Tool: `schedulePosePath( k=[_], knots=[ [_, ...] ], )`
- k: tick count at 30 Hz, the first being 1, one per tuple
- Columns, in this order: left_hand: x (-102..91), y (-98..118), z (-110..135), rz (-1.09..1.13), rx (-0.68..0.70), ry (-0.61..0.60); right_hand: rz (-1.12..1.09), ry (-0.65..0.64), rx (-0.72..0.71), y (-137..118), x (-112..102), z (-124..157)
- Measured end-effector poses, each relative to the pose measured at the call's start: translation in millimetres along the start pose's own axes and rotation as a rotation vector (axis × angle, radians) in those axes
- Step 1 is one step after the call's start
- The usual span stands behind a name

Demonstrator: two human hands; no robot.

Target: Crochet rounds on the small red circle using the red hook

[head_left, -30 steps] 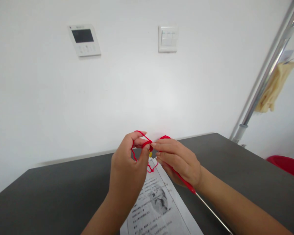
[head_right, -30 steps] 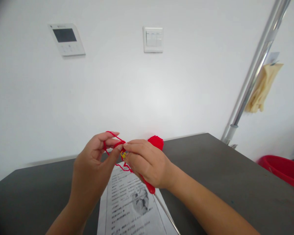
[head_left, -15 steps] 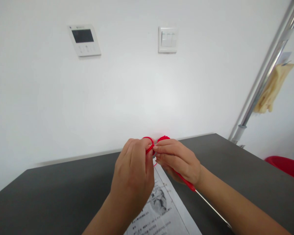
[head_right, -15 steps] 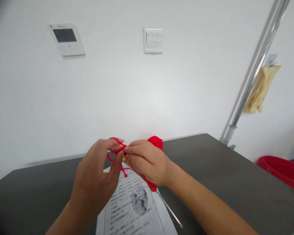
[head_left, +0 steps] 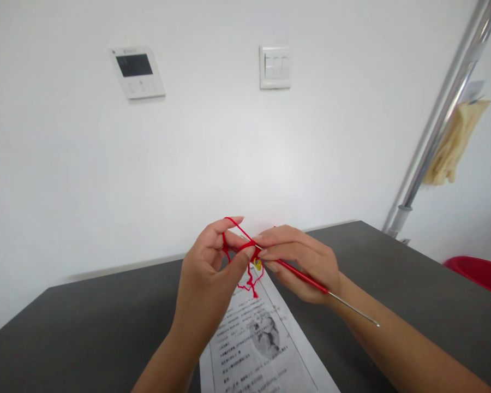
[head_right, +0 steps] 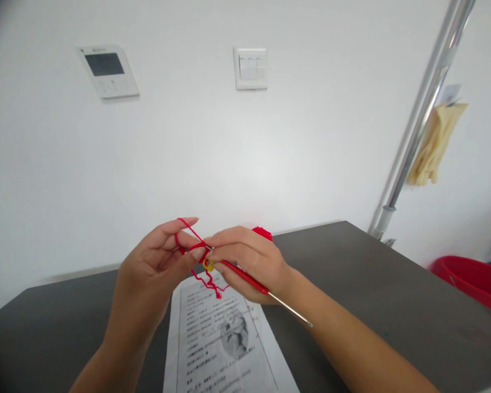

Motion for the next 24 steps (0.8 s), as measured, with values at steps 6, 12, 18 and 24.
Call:
schedulePosePath(
  k=[6, 12, 18, 24],
  knots=[
    [11.9, -23.4, -5.1, 0.336, -0.193, 0.004, 0.16, 0.012, -0.186, 1.6, 7.5, 9.4],
    [12.1, -22.0, -5.5, 0.197, -0.065, 0.034, 0.324, 0.126, -0.112, 3.9, 17.5, 14.4],
    [-0.1, -7.1, -7.7, -0.311, 0.246, -0.019, 0.251, 0.113, 0.097, -0.2, 14.0, 1.9],
    [-6.0, 9.7, -11.8, -0.625, 0.434, 0.016, 0.154, 0.011, 0.109, -1.8, 12.5, -3.2]
  ],
)
Point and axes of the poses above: each hand's wrist, its own z-axis away from the middle knuckle, its own x-axis out of the palm, y = z × x, the point moved 7 cm from there along -z, towards the middle knuckle, and after that the axes turned 1 degree about x, right-handed, at the moved point
